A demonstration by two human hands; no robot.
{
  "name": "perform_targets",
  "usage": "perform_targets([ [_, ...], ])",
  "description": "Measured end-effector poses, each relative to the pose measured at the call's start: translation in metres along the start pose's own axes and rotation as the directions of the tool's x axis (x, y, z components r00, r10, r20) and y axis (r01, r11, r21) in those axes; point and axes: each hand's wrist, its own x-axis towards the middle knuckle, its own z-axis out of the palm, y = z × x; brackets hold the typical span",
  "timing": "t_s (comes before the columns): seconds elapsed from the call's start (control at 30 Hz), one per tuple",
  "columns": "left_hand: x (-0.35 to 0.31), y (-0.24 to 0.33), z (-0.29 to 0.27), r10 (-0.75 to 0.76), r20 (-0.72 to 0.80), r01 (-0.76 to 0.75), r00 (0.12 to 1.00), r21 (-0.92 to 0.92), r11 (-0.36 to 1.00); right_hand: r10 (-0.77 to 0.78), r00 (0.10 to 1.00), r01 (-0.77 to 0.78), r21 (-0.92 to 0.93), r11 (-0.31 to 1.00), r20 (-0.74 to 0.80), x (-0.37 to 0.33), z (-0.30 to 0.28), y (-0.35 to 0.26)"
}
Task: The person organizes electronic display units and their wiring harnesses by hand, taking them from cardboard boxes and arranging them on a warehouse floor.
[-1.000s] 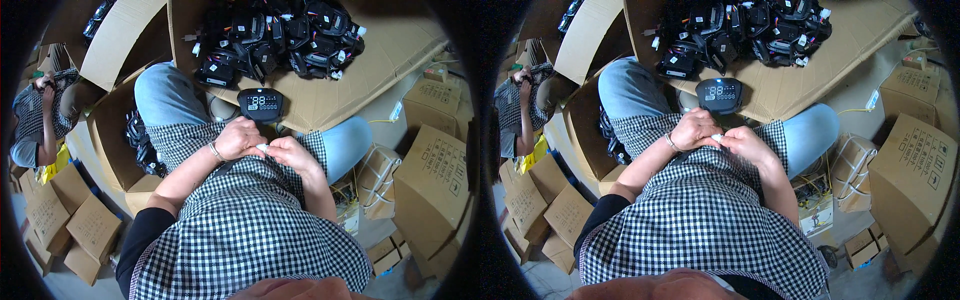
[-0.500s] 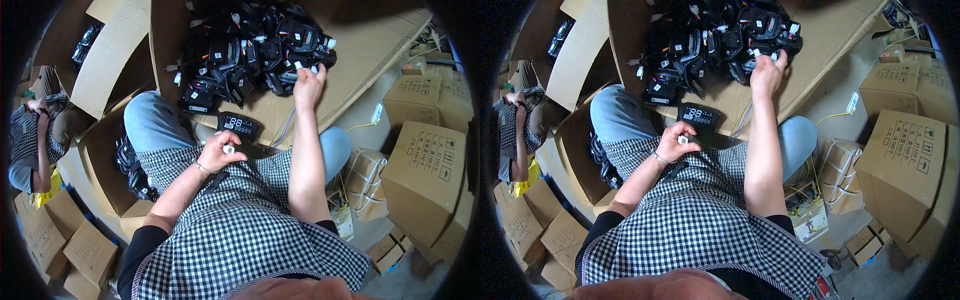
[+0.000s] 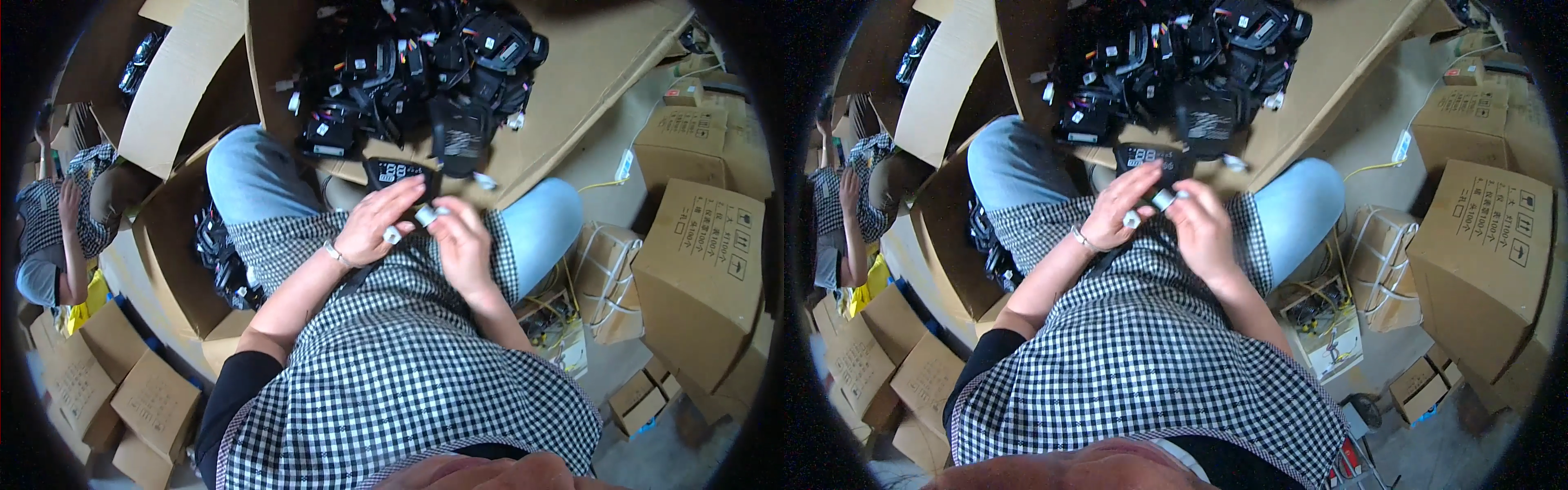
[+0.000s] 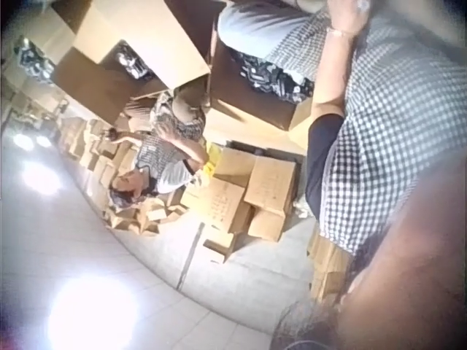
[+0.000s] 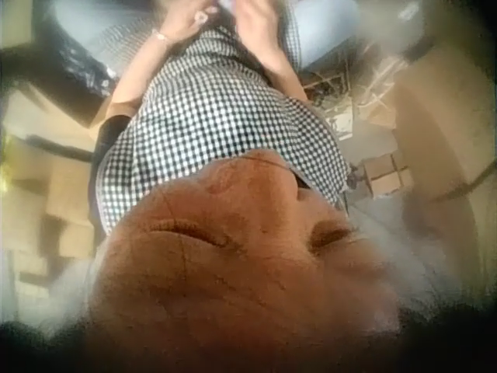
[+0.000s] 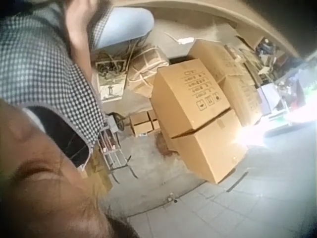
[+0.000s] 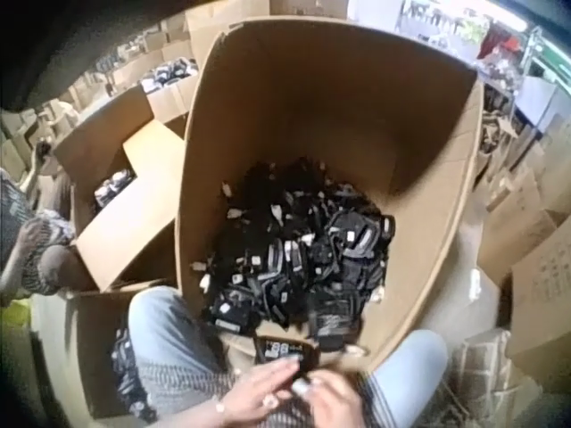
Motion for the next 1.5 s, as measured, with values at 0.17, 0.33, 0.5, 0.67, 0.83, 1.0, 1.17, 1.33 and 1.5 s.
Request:
perform_targets([
  [0.17,-0.015,-0.012,0.008,-0.005,0.265,0.041,0.964,-0.130,0.991,0.045,0.981,-0.086,0.213,0.973,0.190,-0.026,0.013,0.001],
  [0.33,-0.017,-0.018,0.012,-0.077,0.144,0.106,0.987,-0.205,0.973,0.390,0.917,-0.393,0.359,0.847,0.083,-0.030,-0.013,0.009],
  [0.5,-0.021,-0.018,0.014,-0.111,0.143,0.140,0.983,-0.209,0.968,0.148,0.984,-0.138,-0.096,0.986,0.097,-0.027,-0.014,0.010],
  [0.67,-0.029,-0.021,0.013,-0.117,0.211,0.176,0.970,-0.288,0.941,-0.022,0.943,0.151,-0.368,0.918,0.331,-0.015,-0.025,-0.005],
  [0.83,-0.030,-0.024,0.014,-0.093,0.250,0.168,0.964,-0.295,0.941,-0.043,0.910,0.077,-0.066,0.995,0.412,-0.003,-0.014,0.029],
  [1.0,-0.023,-0.011,0.003,-0.321,0.099,0.335,0.942,-0.208,0.919,0.252,0.912,-0.311,0.146,0.939,0.323,0.027,-0.015,0.059],
  [1.17,-0.032,0.004,-0.029,-0.430,-0.022,0.324,0.902,-0.623,0.712,0.236,0.931,-0.095,-0.439,0.893,0.278,0.070,0.004,0.097],
  [1.33,-0.027,0.021,-0.036,-0.360,-0.132,0.284,0.924,-0.396,0.873,0.394,0.645,0.058,-0.556,0.829,0.654,0.093,0.034,0.173],
  [1.5,-0.016,0.042,-0.061,-0.158,-0.235,0.166,0.959,0.017,0.986,0.096,0.967,-0.063,-0.142,0.988,0.236,0.099,0.006,0.134],
])
